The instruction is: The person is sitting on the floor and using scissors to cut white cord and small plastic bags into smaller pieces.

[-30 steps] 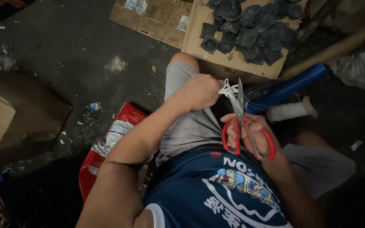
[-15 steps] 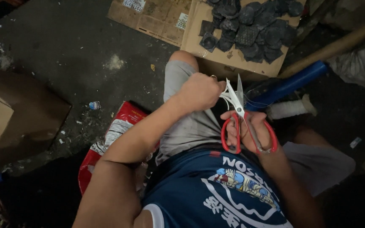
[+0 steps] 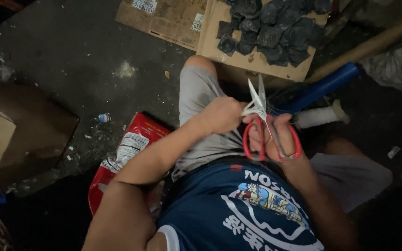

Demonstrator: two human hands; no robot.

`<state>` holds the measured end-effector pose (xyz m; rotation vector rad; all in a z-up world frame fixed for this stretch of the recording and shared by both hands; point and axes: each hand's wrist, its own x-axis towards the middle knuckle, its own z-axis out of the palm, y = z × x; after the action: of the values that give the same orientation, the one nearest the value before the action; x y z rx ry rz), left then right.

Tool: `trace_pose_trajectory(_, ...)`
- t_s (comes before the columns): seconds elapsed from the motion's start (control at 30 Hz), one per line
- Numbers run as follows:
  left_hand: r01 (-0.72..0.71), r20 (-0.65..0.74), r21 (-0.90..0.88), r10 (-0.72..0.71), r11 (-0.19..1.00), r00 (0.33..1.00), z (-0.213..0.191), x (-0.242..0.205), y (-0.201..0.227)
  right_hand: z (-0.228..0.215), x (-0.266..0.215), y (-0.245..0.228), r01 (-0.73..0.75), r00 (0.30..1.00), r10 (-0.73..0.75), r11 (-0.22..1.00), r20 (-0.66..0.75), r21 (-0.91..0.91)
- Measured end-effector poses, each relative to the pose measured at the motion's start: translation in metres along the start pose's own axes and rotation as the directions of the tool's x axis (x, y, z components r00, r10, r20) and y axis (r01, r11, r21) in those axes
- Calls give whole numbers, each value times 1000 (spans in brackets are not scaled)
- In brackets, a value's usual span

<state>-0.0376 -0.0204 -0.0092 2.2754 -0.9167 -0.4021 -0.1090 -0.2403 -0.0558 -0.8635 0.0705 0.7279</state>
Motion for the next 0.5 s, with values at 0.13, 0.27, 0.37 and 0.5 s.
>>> trace_pose_trajectory(0.13,46,-82,-519,-104,853,991,22,2,-41,-22,-7,-6,192,978,-195,981,75,38)
trace_pose_trajectory(0.27,-83,-186,-882,-181,464,966,-6,-1,-26,14,-16,-37,236,949,-263,958,172,162)
trace_pose_trajectory(0.37,-96,-144,-976,-250,196,958,-9,3,-28,46,-19,-23,350,925,-340,936,167,-33)
trace_pose_trajectory(0.5,-155,-182,-979,-225,132,957,-16,8,-26,56,-14,-10,375,922,-347,909,170,-180)
